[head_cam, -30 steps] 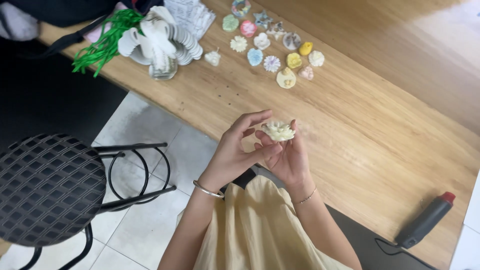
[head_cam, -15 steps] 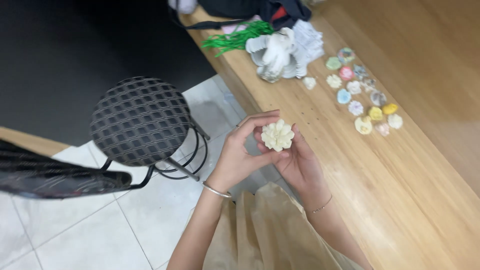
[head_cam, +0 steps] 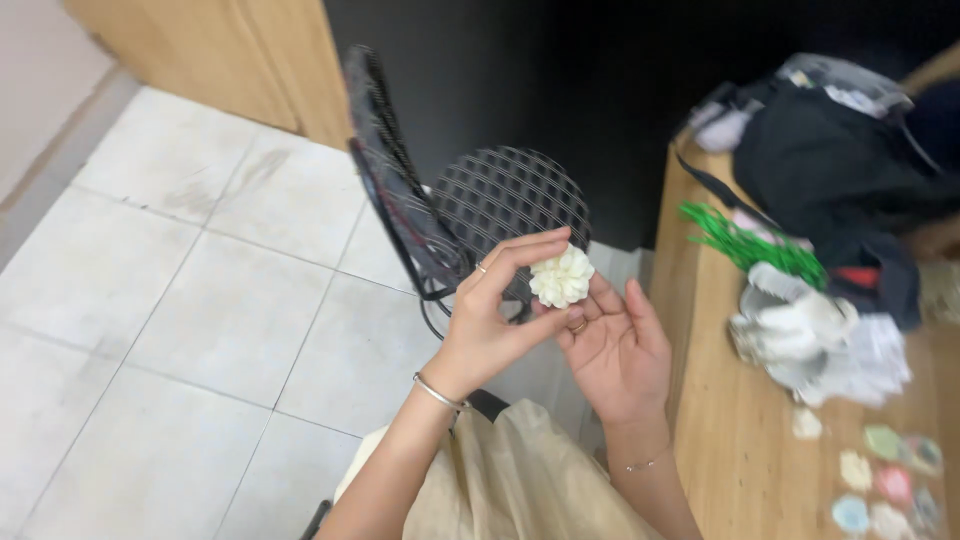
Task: Inspecting a small wax flower sculpture and placing it on a display shelf with others.
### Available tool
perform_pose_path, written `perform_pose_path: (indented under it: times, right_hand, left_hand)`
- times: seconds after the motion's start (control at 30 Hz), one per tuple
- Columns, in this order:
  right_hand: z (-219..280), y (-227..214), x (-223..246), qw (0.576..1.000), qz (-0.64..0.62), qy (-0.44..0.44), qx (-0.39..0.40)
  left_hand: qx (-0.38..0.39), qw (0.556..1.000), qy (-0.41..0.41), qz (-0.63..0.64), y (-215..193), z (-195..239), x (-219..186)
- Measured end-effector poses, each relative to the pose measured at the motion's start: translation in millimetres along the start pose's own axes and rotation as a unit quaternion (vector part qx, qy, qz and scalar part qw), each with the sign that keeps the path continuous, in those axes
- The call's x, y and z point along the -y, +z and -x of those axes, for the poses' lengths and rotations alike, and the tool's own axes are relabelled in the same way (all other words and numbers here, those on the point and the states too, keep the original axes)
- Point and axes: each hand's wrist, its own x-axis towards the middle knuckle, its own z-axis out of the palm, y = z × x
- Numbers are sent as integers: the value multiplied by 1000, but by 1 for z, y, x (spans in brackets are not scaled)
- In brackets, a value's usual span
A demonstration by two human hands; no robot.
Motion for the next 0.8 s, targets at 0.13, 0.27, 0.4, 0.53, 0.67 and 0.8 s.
perform_pose_path:
  times: [0.13,0.27,0.4,0.53,0.67,0.8]
  right_hand:
    - [-40,-2,-14,994,-34,107,12]
    - [-77,0,-29,978,-73,187,49]
    - [-99,5,-52,958,-86,262,75]
    - [-113,11,-81,928,-95,348,98]
    - [-118,33,-109,909,-45,406,77]
    - [-128,63,-143,897,-13,432,93]
  left_hand:
    - [-106,991,-5,-76,-16,2,-4]
    - [-175,977,-65,-99,-30,6,-2]
    - [-259,952,-59,-151,-39,19,-3]
    - [-334,917,-70,-206,-53,38,-8]
    - [-397,880,-106,-240,-71,53,-15]
    - [-429,856,-104,-270,-102,58,-16]
